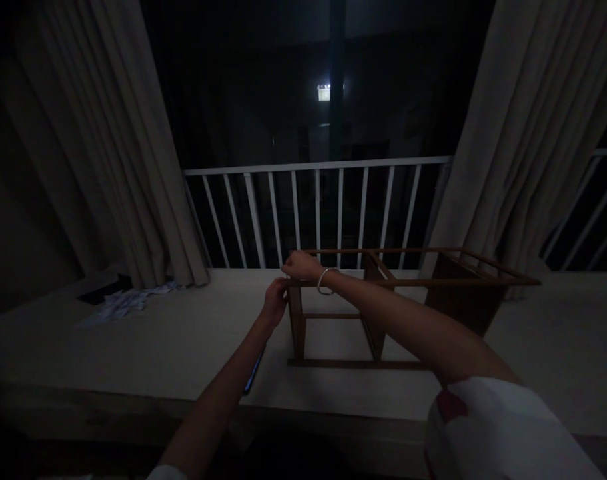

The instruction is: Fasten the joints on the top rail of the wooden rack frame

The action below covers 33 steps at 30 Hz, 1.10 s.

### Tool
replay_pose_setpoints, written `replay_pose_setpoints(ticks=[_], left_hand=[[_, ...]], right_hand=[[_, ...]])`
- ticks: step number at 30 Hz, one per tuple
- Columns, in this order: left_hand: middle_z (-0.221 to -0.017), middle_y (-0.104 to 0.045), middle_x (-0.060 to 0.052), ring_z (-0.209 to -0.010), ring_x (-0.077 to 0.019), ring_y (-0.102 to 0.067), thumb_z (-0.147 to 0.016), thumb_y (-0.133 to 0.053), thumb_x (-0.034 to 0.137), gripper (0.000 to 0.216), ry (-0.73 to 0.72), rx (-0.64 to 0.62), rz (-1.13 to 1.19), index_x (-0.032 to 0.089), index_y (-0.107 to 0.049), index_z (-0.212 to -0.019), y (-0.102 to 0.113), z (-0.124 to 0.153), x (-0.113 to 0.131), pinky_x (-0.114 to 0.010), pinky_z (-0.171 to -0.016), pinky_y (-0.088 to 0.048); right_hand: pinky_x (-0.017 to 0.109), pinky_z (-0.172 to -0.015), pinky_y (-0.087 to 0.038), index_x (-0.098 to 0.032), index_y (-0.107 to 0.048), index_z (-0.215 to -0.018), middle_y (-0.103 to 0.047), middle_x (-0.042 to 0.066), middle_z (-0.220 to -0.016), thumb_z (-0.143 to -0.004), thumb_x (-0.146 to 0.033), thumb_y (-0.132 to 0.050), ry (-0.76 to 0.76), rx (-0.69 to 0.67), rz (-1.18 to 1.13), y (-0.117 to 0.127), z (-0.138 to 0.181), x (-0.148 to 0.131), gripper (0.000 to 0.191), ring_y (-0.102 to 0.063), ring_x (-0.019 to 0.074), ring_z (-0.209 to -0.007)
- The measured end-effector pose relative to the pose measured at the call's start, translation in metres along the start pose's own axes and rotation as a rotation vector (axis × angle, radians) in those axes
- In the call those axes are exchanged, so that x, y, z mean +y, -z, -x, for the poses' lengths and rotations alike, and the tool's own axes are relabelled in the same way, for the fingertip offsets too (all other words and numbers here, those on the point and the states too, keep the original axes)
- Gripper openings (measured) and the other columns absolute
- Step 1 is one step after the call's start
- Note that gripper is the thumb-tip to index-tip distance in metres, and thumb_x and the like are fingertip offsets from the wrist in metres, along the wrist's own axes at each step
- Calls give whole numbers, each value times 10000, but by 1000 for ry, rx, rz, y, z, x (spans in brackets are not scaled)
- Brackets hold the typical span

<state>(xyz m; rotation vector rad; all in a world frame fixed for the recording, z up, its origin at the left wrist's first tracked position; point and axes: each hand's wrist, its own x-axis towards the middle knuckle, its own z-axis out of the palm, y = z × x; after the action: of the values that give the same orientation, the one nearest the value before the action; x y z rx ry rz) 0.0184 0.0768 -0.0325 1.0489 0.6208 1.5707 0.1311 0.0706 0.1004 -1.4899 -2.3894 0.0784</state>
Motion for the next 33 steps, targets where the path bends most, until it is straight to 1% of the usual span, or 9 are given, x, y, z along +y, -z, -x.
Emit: replay_pose_setpoints(ticks=[3,10,12,15,17,19,24,29,33], left_hand=[[-762,-532,21,-700,-99,-484,-642,-528,285,153,8,-3,-13,223,-514,-782,1,0,1,-216,-569,-328],[-765,-527,26,-692,-95,-487,-632,-554,273,169,42,-32,-3,235,-507,-790,0,2,9,-220,-593,-341],[-784,-528,28,-697,-92,-489,-630,-558,262,177,44,-30,7,240,-508,-798,-1,2,10,-222,-601,-346],[-806,-536,24,-715,-97,-496,-625,-562,258,192,48,-15,-7,245,-510,-810,-2,3,12,-229,-614,-354],[-809,-541,20,-722,-102,-500,-623,-563,262,201,39,-3,-20,246,-512,-817,-1,4,12,-233,-618,-357],[-807,-544,18,-719,-103,-501,-621,-564,265,207,23,2,-23,246,-514,-821,-1,4,10,-233,-616,-357],[-772,-542,12,-704,-108,-492,-624,-549,270,187,3,24,-5,229,-526,-805,-1,3,5,-228,-590,-347],[-767,-541,7,-702,-107,-484,-615,-541,254,181,-19,41,5,211,-543,-791,-4,3,1,-222,-576,-336],[-770,-544,6,-699,-104,-485,-608,-528,256,184,-28,72,-7,207,-546,-785,-9,5,1,-220,-581,-337]], right_hand=[[201,-512,-275,-139,-629,-701,-600,43,-690,-775,-388,-370,54,65,20,-7,6,2,367,-524,119,-637],[204,-508,-234,-143,-593,-717,-546,15,-631,-796,-444,-344,166,104,-11,-14,9,14,400,-449,93,-566],[195,-519,-247,-139,-580,-731,-521,3,-615,-799,-439,-349,211,81,-86,-19,7,19,384,-434,89,-565],[183,-541,-283,-129,-545,-735,-481,-11,-606,-819,-407,-323,282,45,-278,-30,2,25,366,-422,83,-574],[181,-541,-300,-129,-508,-724,-462,-15,-611,-826,-392,-313,324,64,-396,-37,0,28,343,-413,81,-577],[184,-546,-316,-133,-480,-717,-458,-14,-622,-822,-395,-323,369,46,-478,-41,-2,30,323,-415,83,-586],[181,-521,-336,-138,-454,-748,-446,-17,-636,-809,-448,-331,381,-91,-666,-42,-2,32,339,-401,75,-555],[173,-503,-326,-123,-479,-750,-466,-6,-662,-803,-458,-351,376,-133,-745,-40,0,35,362,-405,71,-559],[178,-526,-336,-119,-503,-757,-485,4,-683,-807,-433,-363,380,-110,-735,-38,2,35,348,-423,76,-581]])
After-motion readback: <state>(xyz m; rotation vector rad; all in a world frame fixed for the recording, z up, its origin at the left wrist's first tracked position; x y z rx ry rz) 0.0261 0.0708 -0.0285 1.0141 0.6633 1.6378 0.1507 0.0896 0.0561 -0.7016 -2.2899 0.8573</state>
